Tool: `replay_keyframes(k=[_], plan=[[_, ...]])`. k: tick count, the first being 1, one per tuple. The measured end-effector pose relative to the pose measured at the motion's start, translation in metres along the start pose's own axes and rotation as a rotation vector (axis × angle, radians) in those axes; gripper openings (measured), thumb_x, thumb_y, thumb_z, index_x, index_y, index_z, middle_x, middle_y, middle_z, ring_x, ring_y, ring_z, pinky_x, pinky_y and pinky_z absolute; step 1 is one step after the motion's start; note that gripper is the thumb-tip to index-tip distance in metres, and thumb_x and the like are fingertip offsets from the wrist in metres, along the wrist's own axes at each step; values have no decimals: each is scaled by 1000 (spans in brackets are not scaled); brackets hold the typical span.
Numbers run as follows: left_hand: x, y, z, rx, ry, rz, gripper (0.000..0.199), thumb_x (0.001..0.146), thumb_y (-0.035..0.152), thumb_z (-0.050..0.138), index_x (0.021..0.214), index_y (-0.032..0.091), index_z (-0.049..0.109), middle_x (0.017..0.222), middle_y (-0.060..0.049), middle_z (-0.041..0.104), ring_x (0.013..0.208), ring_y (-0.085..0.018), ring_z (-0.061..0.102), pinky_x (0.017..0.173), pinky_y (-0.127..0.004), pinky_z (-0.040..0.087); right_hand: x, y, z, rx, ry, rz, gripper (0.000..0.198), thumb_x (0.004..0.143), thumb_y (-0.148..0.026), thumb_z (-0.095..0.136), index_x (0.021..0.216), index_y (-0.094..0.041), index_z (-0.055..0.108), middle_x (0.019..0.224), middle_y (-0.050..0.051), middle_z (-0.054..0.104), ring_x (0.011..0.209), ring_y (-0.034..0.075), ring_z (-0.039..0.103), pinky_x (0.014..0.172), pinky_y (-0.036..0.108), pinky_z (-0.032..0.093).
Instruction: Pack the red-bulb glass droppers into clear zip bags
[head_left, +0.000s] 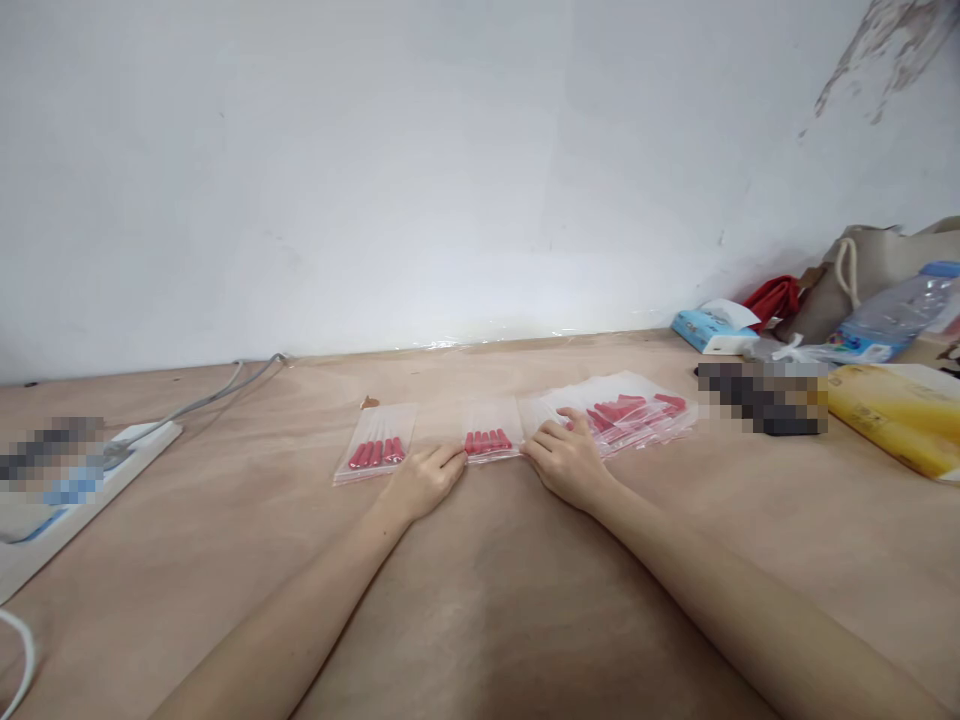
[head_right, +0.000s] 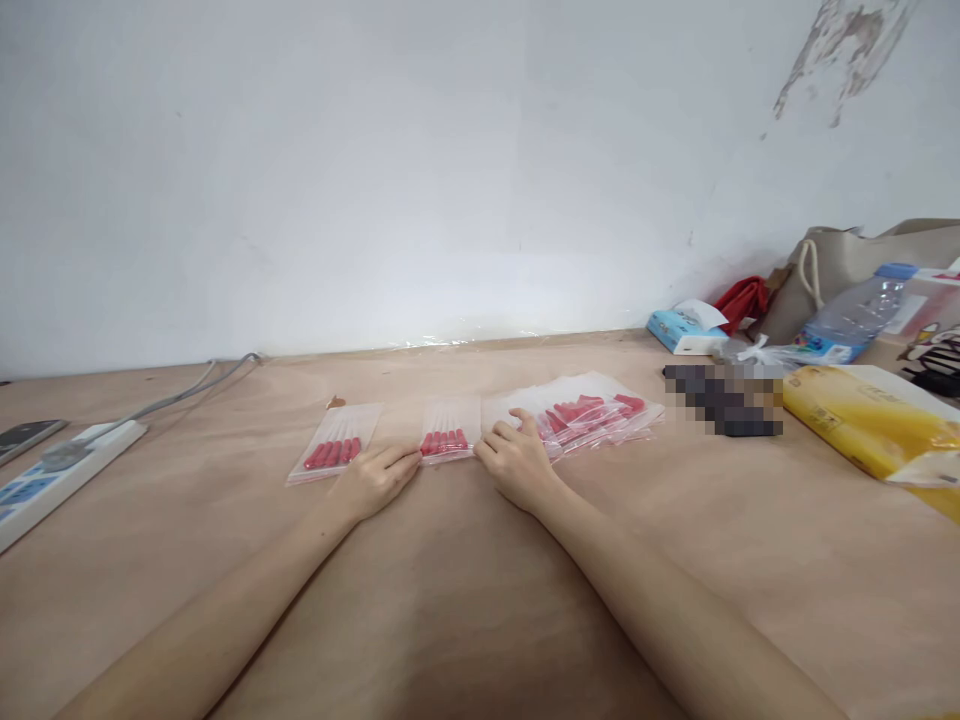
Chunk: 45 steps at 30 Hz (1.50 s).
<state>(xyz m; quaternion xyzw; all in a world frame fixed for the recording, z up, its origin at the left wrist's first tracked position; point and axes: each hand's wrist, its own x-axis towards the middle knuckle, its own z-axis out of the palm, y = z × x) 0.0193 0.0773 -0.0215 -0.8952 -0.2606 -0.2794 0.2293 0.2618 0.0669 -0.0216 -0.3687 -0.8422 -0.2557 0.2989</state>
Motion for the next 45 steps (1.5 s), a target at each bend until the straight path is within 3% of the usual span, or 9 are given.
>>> replay_keyframes(k=[7,13,16,26,35,45], plan=[[4,1,-4,2,-21,35,22,88,13,42,78,15,62,85,-6,66,77,-18,63,72,-32,53,6,-10,-5,3,10,-78,20,84,-22,47,69,-18,60,64,0,60,72,13,48,92,42,22],[4,3,-4,-4,-8,12,24,90,15,39,86,16,62,90,-6,66,80,-17,63,73,-31,54,27,-34,15,-16,9,-135,17,83,-11,46,77,-17,61,67,2,59,72,13,47,91,40,24],[3,2,-5,-5,-4,29,25,90,14,37,90,16,62,92,-7,66,81,-16,64,73,-30,54,37,-42,24,-26,43,-190,19,82,-10,46,72,-16,61,66,2,58,71,14,46,90,42,24],[2,2,-10,-14,19,36,21,87,13,43,80,15,62,86,-6,67,79,-17,64,72,-30,53,39,-37,23,-81,175,-356,26,83,-10,43,62,-17,58,60,-1,53,67,13,44,89,41,27],[-2,2,-8,-46,57,-7,17,86,15,49,76,17,62,81,-3,67,71,-14,63,65,-25,51,20,-18,5,-151,123,-319,24,84,-9,41,70,-17,58,65,-1,55,67,11,44,94,40,24],[-6,1,-10,-75,40,-41,17,86,17,48,77,17,63,81,-3,67,68,-14,62,60,-25,49,11,-9,-5,-220,-46,-149,24,84,-6,38,72,-16,56,66,1,55,67,13,45,97,46,20]])
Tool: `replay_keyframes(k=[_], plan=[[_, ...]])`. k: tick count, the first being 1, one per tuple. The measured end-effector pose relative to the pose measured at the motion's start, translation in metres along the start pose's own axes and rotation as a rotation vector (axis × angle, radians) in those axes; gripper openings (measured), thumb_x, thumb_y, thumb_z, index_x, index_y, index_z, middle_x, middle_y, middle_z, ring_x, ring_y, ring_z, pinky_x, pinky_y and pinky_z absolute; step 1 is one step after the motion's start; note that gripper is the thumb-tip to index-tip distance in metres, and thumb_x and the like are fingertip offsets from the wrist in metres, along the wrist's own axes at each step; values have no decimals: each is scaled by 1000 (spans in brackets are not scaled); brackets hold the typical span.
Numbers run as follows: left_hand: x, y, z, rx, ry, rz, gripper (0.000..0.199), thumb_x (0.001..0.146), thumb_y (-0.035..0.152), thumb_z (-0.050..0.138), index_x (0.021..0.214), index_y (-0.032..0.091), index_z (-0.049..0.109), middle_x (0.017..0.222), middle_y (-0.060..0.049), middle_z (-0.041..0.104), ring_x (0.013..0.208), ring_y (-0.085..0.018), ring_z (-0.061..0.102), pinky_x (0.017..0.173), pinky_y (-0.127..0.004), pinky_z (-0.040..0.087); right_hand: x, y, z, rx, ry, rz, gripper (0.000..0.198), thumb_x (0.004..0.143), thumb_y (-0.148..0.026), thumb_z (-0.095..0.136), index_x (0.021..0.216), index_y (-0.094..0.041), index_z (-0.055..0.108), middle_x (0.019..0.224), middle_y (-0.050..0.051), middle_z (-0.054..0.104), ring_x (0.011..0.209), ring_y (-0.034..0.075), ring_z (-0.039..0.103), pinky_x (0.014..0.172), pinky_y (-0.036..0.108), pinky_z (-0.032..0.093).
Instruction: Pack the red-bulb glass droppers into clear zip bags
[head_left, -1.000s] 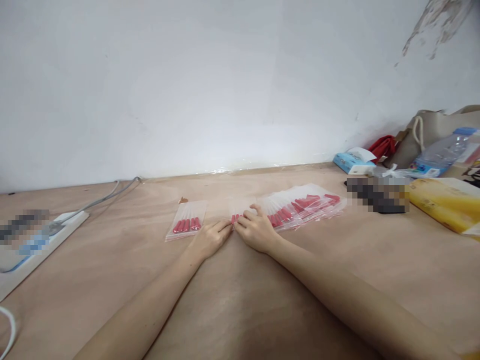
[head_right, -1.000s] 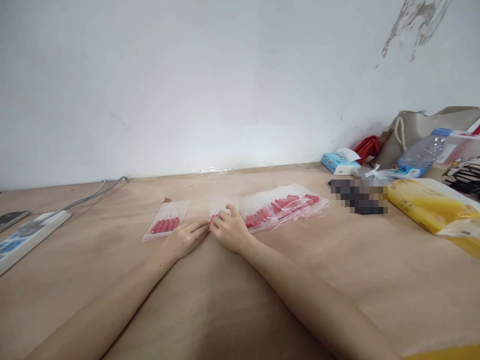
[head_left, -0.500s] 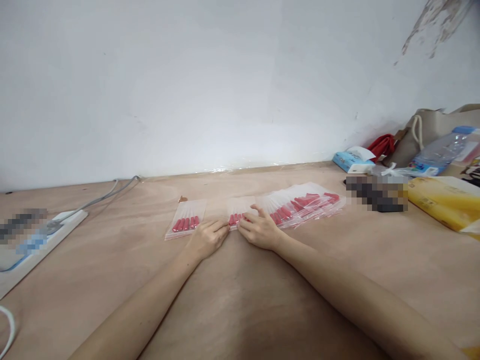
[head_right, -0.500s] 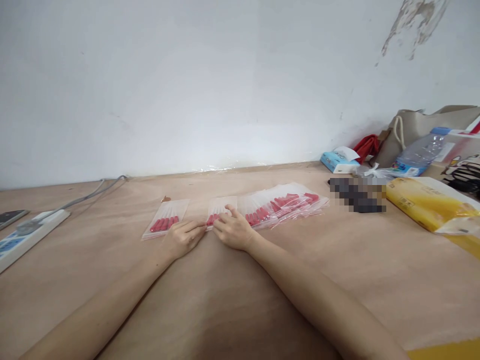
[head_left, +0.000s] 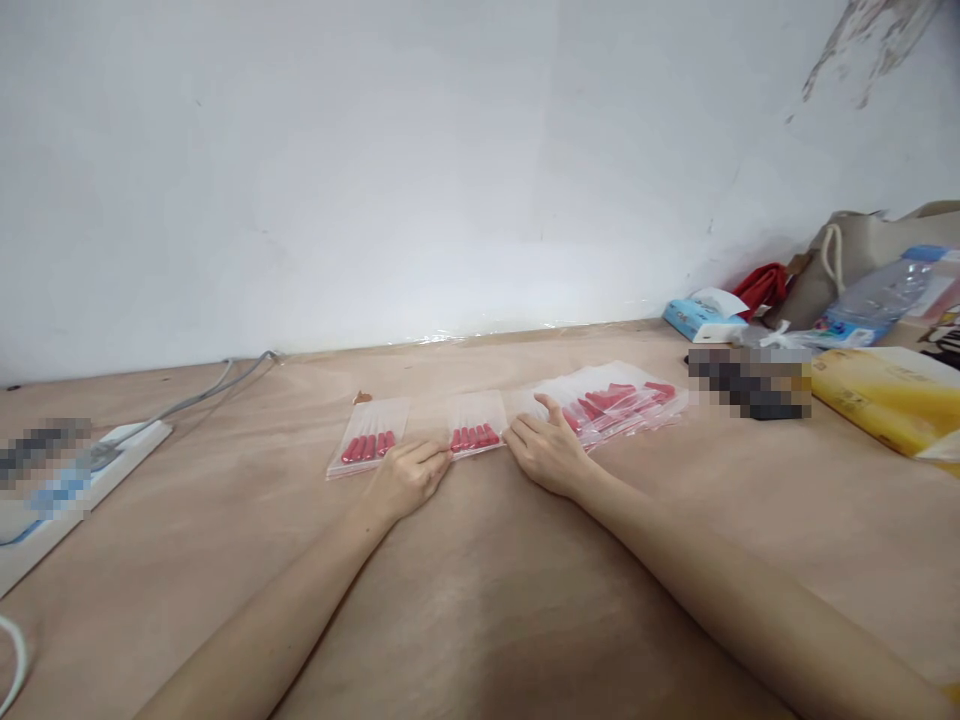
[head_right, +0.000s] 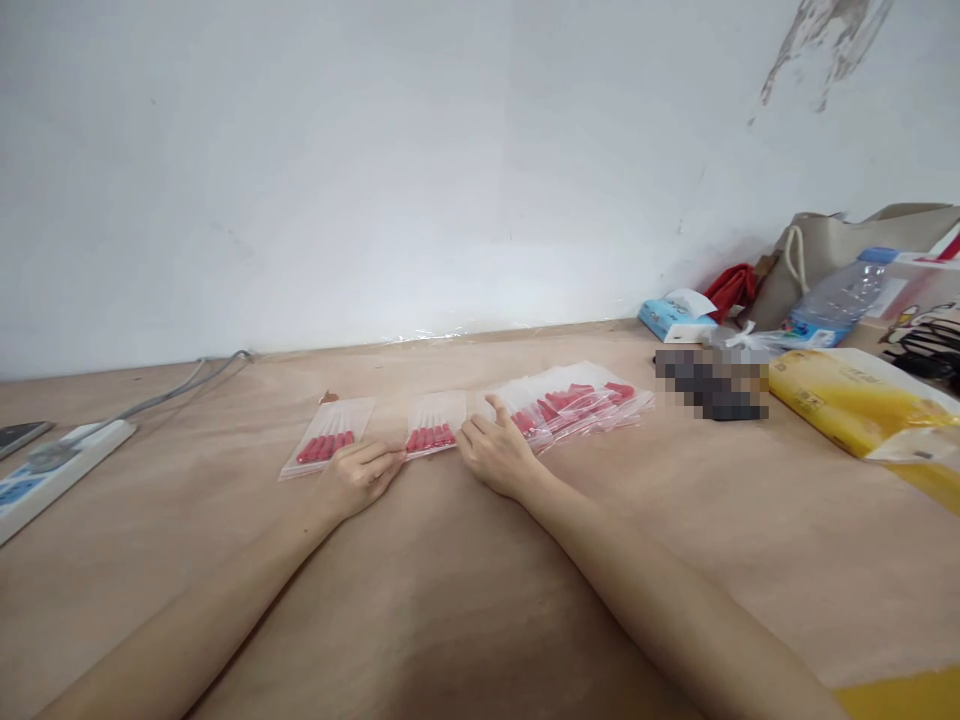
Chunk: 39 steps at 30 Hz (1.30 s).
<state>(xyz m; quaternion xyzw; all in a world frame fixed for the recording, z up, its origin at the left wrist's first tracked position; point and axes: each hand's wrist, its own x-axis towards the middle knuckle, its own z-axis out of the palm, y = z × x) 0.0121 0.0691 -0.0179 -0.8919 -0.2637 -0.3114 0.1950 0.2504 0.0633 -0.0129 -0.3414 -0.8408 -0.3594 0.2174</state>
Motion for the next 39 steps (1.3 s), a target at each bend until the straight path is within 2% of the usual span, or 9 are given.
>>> replay_keyframes(k=[9,12,16,20,26,28,32,36,39], plan=[[3,1,-1,-98,23,-109,12,86,17,47,82,17,58,86,-4,65,77,-14,62,68,-25,50,1,-5,6,7,-113,139,24,87,-13,36,71,-16,54,66,2,56,67,15,46,98,50,15],[6,2,-2,-249,-15,-235,9,88,18,42,85,17,51,99,-8,62,94,-17,59,75,-27,48,-3,-3,-3,153,-140,199,19,87,-29,42,82,-15,55,79,5,59,78,17,50,98,50,15],[10,3,-6,-474,-93,-415,8,90,21,36,85,18,42,108,-10,59,95,-17,58,76,-31,47,-13,4,-21,302,-211,308,44,75,-51,54,101,-16,52,105,11,57,97,24,48,97,51,15],[10,-7,-22,-470,-103,-485,7,85,25,44,84,19,40,108,-10,59,88,-18,59,70,-30,47,-21,10,-25,332,-287,394,33,75,-41,54,98,-17,56,106,10,58,99,26,48,95,49,18],[-27,-45,-52,-395,-103,-585,10,82,28,46,79,20,42,109,-8,59,93,-19,59,71,-29,49,-10,-3,-20,444,-350,295,28,81,-32,47,99,-14,58,102,11,59,97,22,48,87,37,31],[-47,-56,-59,-355,-101,-590,10,83,29,44,80,19,42,106,-8,60,89,-19,61,72,-30,49,-1,-14,-17,474,-346,280,30,82,-33,45,102,-14,57,103,12,58,98,22,47,85,36,33],[-68,-60,-77,-247,-205,-464,15,81,31,49,88,19,45,114,-11,56,102,-24,56,81,-35,47,18,-32,-11,541,-323,239,35,84,-37,43,106,-14,56,106,12,57,101,23,46,87,36,35],[-56,-38,-84,-109,-236,-311,44,75,37,56,113,19,44,130,-12,42,114,-30,45,93,-44,38,23,-23,-12,603,-247,212,50,81,-50,45,116,-15,51,123,14,49,111,23,42,92,38,32],[-33,-9,-69,-194,-315,-192,38,80,31,53,117,21,48,122,-9,51,112,-25,48,95,-41,38,14,-4,-15,584,-254,193,55,81,-55,43,121,-19,49,129,13,44,119,25,37,98,42,25]])
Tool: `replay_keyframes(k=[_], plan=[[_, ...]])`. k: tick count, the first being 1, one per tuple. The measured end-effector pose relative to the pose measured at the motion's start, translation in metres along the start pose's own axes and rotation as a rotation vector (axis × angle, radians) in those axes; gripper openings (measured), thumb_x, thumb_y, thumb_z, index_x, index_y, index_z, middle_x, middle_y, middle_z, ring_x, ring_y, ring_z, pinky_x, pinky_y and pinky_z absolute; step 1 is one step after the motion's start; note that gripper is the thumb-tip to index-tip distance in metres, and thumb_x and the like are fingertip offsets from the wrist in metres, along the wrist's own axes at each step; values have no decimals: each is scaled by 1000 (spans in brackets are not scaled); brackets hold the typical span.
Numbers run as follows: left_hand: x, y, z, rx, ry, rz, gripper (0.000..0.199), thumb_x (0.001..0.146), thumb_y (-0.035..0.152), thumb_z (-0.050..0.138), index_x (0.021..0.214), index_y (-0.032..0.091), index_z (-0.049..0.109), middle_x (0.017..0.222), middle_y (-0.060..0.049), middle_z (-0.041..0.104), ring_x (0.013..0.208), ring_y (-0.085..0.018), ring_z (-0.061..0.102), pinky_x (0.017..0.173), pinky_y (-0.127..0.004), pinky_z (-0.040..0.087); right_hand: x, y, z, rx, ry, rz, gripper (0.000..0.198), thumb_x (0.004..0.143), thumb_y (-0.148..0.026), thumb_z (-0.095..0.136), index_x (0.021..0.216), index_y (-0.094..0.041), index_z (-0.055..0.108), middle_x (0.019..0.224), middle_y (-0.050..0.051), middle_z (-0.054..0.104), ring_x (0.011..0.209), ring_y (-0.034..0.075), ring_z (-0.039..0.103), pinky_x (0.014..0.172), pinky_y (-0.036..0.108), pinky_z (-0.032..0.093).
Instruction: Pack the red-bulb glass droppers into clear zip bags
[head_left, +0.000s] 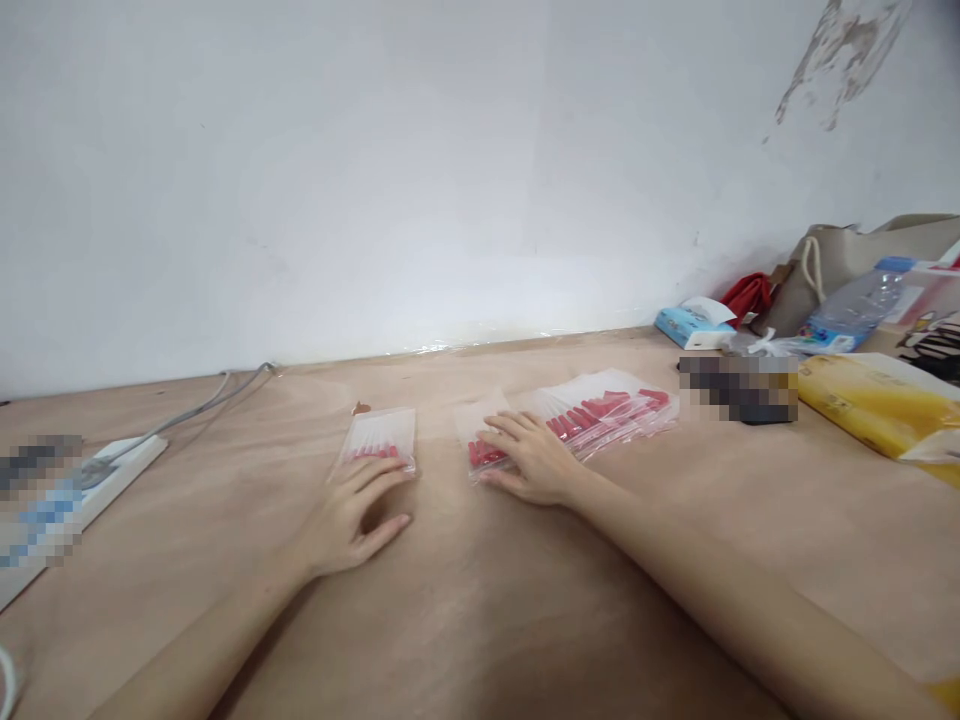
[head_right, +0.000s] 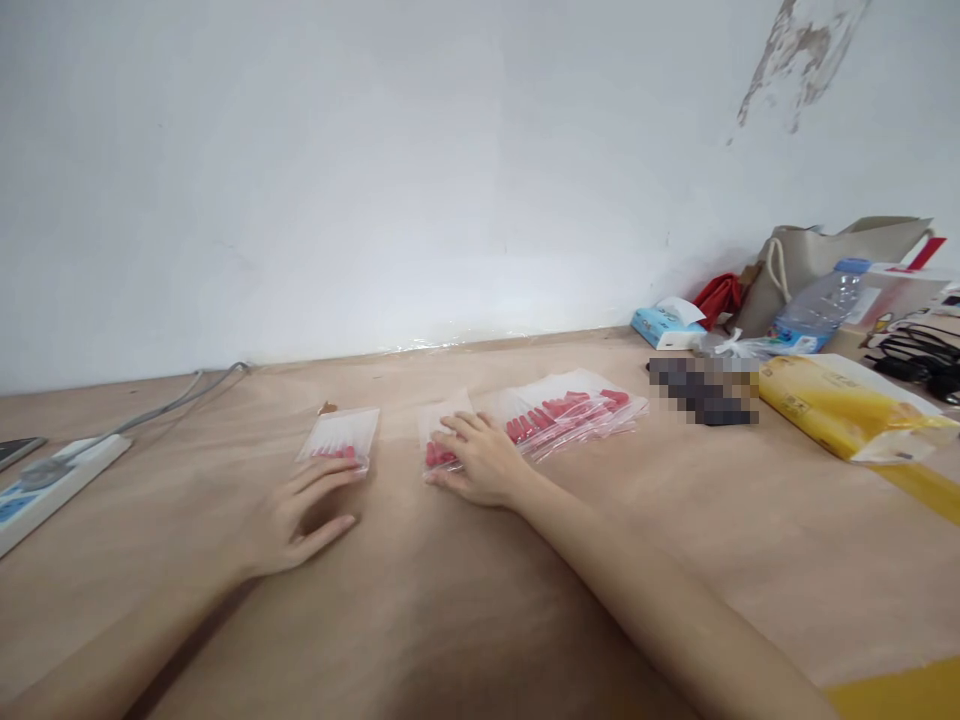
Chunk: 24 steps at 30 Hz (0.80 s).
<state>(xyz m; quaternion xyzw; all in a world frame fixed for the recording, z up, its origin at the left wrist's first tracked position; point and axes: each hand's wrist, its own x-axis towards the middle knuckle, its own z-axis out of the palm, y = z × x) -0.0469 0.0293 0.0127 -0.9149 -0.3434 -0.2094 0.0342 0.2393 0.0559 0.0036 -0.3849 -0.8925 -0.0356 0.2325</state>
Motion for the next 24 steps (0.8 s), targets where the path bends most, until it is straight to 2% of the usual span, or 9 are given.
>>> replay_keyframes(k=[2,5,7,10,14,17,20,24], plan=[[19,19,15,-60,52,13,34,83,26,50,117,21,49,120,-9,52,111,-24,49,94,-40,40,-8,9,-4,-33,-61,10,62,80,-58,40,128,-18,41,131,14,43,119,26,37,98,46,23],[47,38,38,-149,109,-26,40,82,27,53,120,19,46,121,-10,51,111,-23,49,92,-38,44,-21,14,0,-53,-118,36,65,82,-58,35,132,-15,34,129,14,45,117,25,41,98,47,25],[60,41,51,-164,97,-30,40,82,26,55,120,19,47,121,-10,52,109,-22,51,91,-37,45,-27,13,6,-54,-85,62,65,83,-57,36,131,-13,35,127,15,47,117,24,41,99,46,25],[69,35,63,-130,94,33,29,86,22,49,114,19,54,120,-9,55,105,-21,55,90,-37,47,-31,11,10,-73,-4,89,62,81,-54,42,126,-11,39,123,15,49,113,25,43,97,44,27],[68,29,70,-83,155,75,25,90,21,41,107,16,59,112,-9,61,99,-20,60,87,-35,50,-31,12,8,-135,87,18,43,82,-42,47,115,-14,49,111,12,57,101,22,50,93,41,30],[68,29,70,-58,226,72,24,91,20,40,101,15,61,105,-9,64,94,-18,62,85,-33,52,-29,15,7,-266,128,-70,22,84,-25,46,101,-16,57,94,8,62,88,19,52,88,39,30],[69,29,71,-45,271,73,22,91,20,41,98,15,61,102,-8,65,92,-17,63,83,-31,52,-27,18,10,-411,188,-117,20,84,-14,43,94,-16,60,83,6,62,79,16,50,85,38,29],[68,27,75,11,280,105,20,89,23,46,101,16,60,103,-7,64,91,-17,63,81,-31,53,-24,20,14,-453,239,-169,23,85,-13,42,100,-19,59,79,4,62,75,15,48,84,38,28]])
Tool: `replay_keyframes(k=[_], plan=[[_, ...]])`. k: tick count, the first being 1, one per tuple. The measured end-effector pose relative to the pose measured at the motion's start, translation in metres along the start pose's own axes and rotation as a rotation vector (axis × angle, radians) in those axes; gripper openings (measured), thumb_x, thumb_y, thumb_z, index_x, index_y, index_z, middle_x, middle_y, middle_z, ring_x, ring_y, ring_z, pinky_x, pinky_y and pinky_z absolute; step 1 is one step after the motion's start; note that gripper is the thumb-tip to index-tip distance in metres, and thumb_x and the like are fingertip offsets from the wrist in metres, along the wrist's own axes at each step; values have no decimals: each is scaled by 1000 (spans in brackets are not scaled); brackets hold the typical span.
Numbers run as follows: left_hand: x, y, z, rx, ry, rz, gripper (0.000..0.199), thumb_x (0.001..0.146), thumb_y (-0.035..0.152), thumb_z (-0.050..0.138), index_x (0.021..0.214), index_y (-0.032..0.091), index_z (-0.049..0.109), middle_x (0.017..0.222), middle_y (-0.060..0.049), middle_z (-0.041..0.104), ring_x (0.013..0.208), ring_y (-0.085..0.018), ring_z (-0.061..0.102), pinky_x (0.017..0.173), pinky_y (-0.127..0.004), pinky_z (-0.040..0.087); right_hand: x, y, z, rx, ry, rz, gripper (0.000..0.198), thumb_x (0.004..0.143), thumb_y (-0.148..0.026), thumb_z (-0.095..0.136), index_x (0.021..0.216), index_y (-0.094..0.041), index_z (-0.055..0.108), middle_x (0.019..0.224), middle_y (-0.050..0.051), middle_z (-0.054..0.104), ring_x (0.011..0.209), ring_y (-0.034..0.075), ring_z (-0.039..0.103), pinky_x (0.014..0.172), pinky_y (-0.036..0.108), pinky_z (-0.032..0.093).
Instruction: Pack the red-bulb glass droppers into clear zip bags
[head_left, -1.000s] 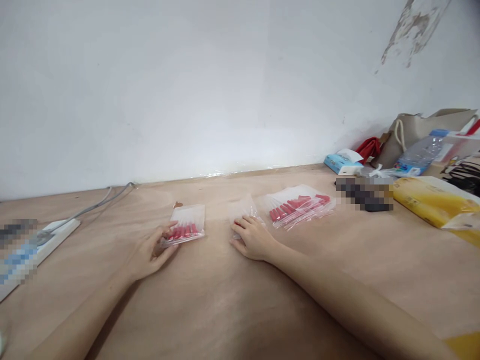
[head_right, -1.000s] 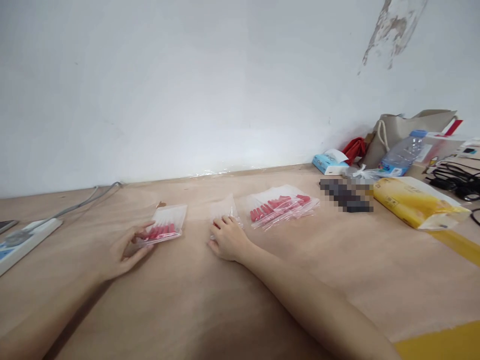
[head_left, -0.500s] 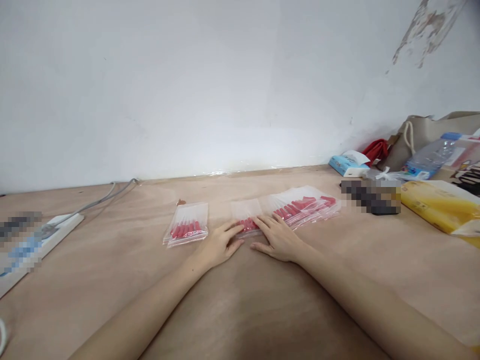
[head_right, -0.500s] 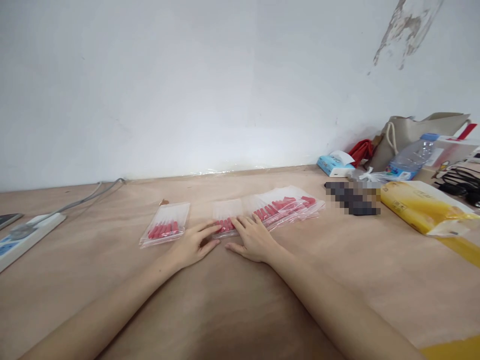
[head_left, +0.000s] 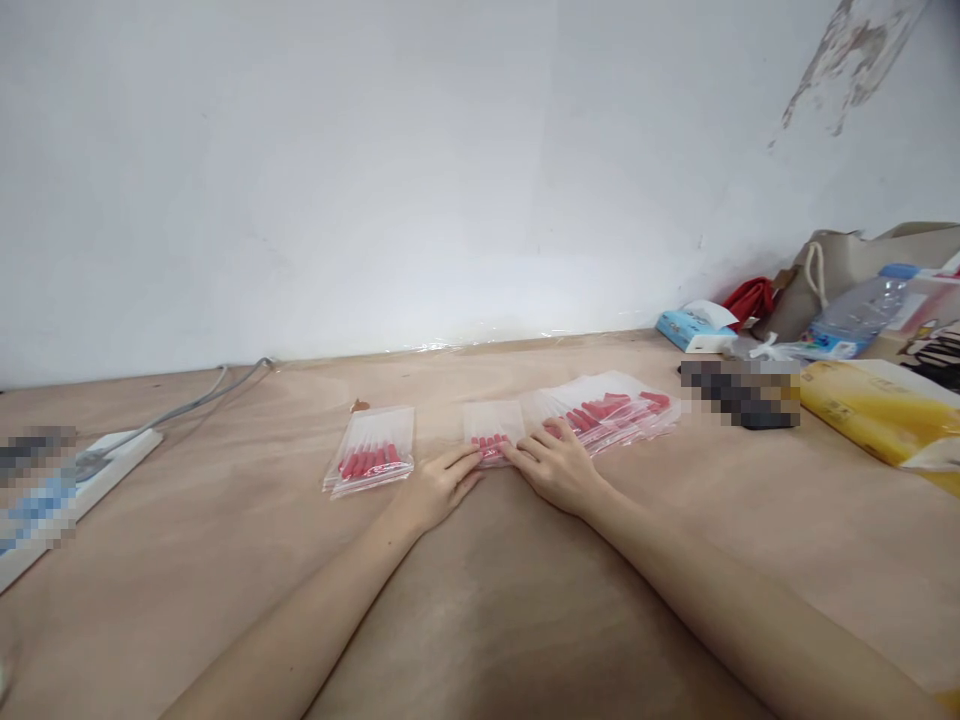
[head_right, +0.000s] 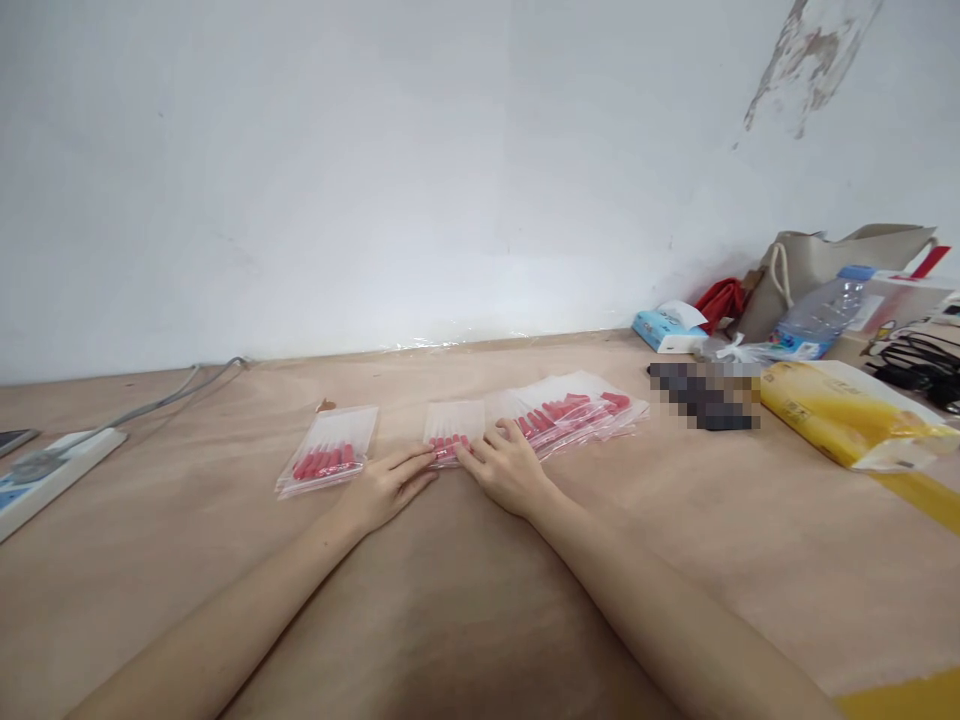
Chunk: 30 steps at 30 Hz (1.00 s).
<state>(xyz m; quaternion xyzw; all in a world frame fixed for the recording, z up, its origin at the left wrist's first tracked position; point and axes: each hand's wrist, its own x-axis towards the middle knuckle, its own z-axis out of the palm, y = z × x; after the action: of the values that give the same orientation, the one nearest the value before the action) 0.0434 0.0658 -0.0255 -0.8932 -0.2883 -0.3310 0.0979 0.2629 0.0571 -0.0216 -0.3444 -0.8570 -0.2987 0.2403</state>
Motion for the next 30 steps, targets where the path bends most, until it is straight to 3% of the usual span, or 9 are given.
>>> replay_keyframes(k=[9,13,18,25,30], plan=[[2,-5,-3,172,-67,119,20,89,13,42,90,16,61,96,-7,66,82,-19,64,73,-32,54,6,-1,9,-48,-29,42,21,82,-10,45,69,-16,60,64,2,58,66,14,48,86,39,26],[2,-8,-4,195,-61,137,21,90,13,41,92,16,61,98,-7,66,85,-19,63,75,-32,53,1,1,6,-43,-39,75,19,82,-8,44,79,-16,61,65,2,58,64,13,48,85,38,26],[-1,-9,-6,249,-25,186,26,91,11,36,99,15,60,105,-9,64,88,-19,63,74,-30,54,-5,6,1,-62,-16,63,23,83,-9,42,71,-17,60,63,2,58,64,13,46,86,37,27],[1,-8,-6,249,-53,162,23,89,12,40,91,17,62,96,-6,67,82,-17,64,71,-30,53,-6,7,-1,-22,-2,64,24,83,-11,43,67,-18,61,61,1,57,64,13,45,86,37,27],[3,-5,-7,261,-48,150,22,89,14,41,90,18,62,94,-4,67,81,-17,64,72,-29,52,3,-2,-2,56,53,40,19,85,-20,44,85,-20,63,73,2,62,76,15,48,87,38,27]])
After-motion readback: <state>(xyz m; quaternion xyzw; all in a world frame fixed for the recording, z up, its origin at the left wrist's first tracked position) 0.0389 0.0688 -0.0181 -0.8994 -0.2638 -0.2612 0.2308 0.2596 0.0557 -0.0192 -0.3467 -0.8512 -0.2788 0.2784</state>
